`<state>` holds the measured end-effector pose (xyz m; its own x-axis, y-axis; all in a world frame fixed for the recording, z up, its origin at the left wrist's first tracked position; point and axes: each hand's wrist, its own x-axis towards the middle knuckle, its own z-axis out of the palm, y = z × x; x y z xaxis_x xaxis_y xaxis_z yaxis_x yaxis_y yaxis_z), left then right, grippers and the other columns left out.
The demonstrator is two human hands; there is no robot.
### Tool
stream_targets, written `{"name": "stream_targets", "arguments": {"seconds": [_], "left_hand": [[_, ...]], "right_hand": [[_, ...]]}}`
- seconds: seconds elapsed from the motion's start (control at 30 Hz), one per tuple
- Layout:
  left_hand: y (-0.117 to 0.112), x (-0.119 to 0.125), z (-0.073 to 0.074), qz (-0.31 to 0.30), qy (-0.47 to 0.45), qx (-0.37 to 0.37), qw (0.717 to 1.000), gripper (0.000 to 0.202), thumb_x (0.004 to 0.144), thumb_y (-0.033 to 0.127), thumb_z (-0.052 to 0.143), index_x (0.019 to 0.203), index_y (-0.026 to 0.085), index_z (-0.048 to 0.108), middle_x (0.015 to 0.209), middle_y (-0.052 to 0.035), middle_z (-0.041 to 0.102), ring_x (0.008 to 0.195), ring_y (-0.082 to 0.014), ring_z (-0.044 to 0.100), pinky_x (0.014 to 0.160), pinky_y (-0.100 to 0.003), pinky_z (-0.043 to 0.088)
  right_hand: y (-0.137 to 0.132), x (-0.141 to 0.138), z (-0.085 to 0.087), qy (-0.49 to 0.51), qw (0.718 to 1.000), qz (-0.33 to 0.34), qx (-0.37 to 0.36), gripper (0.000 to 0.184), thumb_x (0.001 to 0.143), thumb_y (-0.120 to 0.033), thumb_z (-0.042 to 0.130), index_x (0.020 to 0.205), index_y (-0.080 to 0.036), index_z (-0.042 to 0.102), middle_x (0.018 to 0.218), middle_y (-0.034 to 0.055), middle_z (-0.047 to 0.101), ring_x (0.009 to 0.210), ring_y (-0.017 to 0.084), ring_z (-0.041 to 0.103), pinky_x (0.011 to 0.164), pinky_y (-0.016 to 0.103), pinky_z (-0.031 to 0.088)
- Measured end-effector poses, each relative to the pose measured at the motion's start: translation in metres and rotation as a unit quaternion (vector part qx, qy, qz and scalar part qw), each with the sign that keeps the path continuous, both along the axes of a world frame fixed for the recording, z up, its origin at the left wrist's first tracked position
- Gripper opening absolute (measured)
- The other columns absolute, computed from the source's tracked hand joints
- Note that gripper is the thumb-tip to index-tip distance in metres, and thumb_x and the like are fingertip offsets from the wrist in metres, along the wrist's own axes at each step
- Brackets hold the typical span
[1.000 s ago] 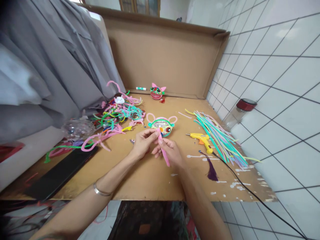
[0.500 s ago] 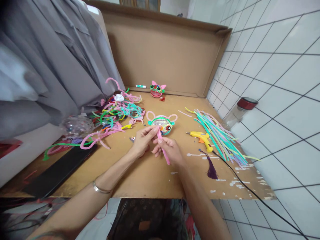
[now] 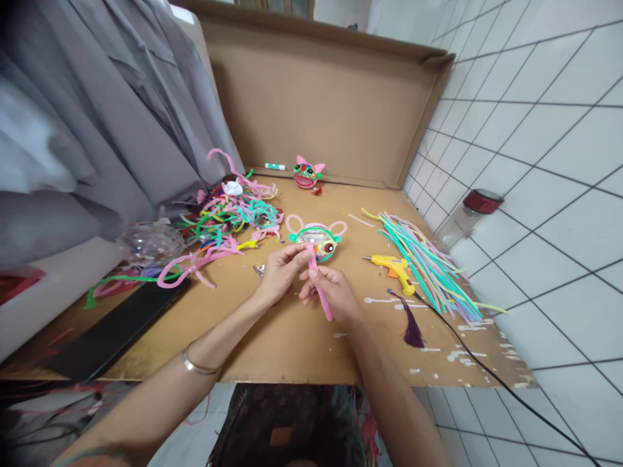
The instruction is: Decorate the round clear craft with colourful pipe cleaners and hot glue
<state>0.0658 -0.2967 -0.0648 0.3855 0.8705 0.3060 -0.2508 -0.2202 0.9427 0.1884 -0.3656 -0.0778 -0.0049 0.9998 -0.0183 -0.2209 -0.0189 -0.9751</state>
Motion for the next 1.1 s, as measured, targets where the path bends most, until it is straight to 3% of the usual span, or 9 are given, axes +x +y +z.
{"name": "stream_targets", "arguments": {"seconds": [0.1,0.3,0.53,0.67,0.9,1.1], "left_hand": [[-0.0011,0.0001,0.0012,-0.027,0.001,-0.008,1.0,0.037,0.074,0.051,0.071,0.09,0.017,0.073,0.064,0.0019,0.059,0.054,-0.0092,0.048,0.058,-0.024,0.043],[0.0025,-0.0004,-0.0014,0.02,0.005,0.016,1.0,0.031,0.077,0.047,0.07,0.076,0.016,0.071,0.076,-0.0017,0.067,0.07,-0.0122,0.057,0.069,-0.024,0.046],[0.0024,-0.0027,-0.0016,0.04,0.04,0.05,0.997,0.04,0.08,0.052,0.064,0.064,0.016,0.064,0.061,0.0001,0.057,0.059,-0.0118,0.049,0.059,-0.024,0.041],[0.0029,-0.0036,-0.0039,0.053,0.062,0.062,0.995,0.042,0.081,0.056,0.06,0.071,0.017,0.069,0.064,-0.0008,0.06,0.061,-0.0132,0.05,0.059,-0.024,0.042],[0.0024,-0.0069,-0.0029,0.02,0.045,0.063,0.997,0.062,0.088,0.067,0.04,0.103,0.016,0.073,0.087,-0.0076,0.071,0.073,-0.0175,0.059,0.062,-0.027,0.046],[0.0005,-0.0046,-0.0045,0.014,0.056,0.054,0.997,0.046,0.083,0.059,0.057,0.077,0.017,0.074,0.071,-0.0042,0.069,0.067,-0.0159,0.059,0.066,-0.027,0.046]], "right_hand": [[-0.0002,0.0004,0.0002,0.009,1.0,0.006,0.001,0.039,0.076,-0.055,0.069,0.082,-0.017,0.066,0.056,-0.0007,0.067,0.047,0.011,0.059,0.052,0.024,0.046],[0.0004,-0.0006,-0.0005,-0.014,1.0,0.014,-0.005,0.041,0.073,-0.056,0.071,0.082,-0.016,0.066,0.056,-0.0001,0.066,0.046,0.011,0.059,0.051,0.024,0.047],[0.0007,-0.0013,-0.0026,-0.028,1.0,0.008,0.003,0.038,0.074,-0.054,0.07,0.08,-0.017,0.067,0.055,-0.0004,0.067,0.046,0.011,0.059,0.05,0.023,0.047],[0.0005,-0.0006,-0.0027,-0.026,1.0,0.005,0.0,0.036,0.075,-0.053,0.07,0.08,-0.017,0.068,0.054,-0.0007,0.066,0.045,0.011,0.058,0.05,0.023,0.046],[0.0001,0.0,-0.0012,-0.007,1.0,0.002,-0.003,0.036,0.073,-0.052,0.071,0.078,-0.017,0.068,0.052,-0.0013,0.065,0.044,0.011,0.057,0.049,0.023,0.045],[-0.0003,-0.0007,0.0004,-0.018,1.0,0.02,-0.009,0.038,0.073,-0.054,0.071,0.079,-0.017,0.068,0.053,-0.0011,0.065,0.044,0.011,0.057,0.049,0.023,0.046]]}}
